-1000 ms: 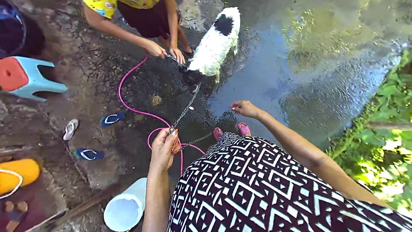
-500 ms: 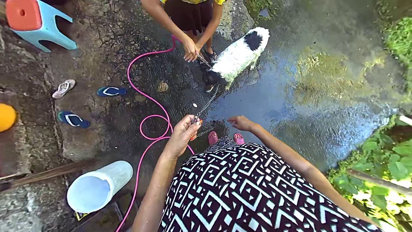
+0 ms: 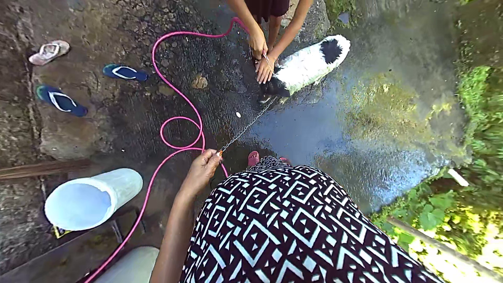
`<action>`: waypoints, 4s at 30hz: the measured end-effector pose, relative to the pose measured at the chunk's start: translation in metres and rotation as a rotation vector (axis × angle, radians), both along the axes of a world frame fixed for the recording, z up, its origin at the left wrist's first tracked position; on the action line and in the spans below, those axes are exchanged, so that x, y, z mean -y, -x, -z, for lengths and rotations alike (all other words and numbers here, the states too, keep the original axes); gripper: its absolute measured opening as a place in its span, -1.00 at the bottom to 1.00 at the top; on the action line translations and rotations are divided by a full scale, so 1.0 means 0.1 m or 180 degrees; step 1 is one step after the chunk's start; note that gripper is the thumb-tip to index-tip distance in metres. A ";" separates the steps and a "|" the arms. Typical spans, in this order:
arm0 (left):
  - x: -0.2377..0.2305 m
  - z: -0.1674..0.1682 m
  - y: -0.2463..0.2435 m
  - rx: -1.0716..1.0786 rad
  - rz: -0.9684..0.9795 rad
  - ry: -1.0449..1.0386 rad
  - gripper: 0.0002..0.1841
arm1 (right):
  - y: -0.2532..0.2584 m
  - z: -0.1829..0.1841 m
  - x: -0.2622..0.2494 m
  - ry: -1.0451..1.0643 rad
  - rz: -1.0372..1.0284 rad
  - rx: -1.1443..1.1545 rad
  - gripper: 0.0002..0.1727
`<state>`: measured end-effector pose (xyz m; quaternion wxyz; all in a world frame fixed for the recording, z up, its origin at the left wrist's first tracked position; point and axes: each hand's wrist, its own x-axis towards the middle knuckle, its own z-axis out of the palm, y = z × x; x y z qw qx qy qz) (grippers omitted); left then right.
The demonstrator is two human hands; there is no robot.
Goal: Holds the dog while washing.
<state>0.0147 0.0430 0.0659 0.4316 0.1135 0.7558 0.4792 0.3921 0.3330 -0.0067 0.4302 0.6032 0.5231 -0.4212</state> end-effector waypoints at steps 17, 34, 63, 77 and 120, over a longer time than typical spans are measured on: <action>0.16 0.17 -0.55 -0.0175 -0.1072 0.1595 -0.70 | 4.17 1.25 -1.27 -0.1217 -0.4089 -0.3265 -0.56; -0.21 0.21 -1.21 0.0429 -0.2257 0.2062 -0.74 | 4.88 2.26 -1.35 -0.0407 -0.7094 -0.0839 -0.58; 0.24 0.94 -1.38 0.0925 -0.2315 0.1489 -0.64 | 5.47 2.42 -1.25 -0.0115 -0.6741 0.0249 -0.39; 0.28 1.07 -1.64 0.0878 -0.2313 0.1457 -0.61 | 4.86 2.70 -1.00 -0.0677 -0.7408 0.0938 -0.18; 0.27 1.69 -1.73 0.2114 -0.2296 0.1640 -0.70 | 4.92 3.20 -1.52 0.2128 -0.5641 0.1950 -0.55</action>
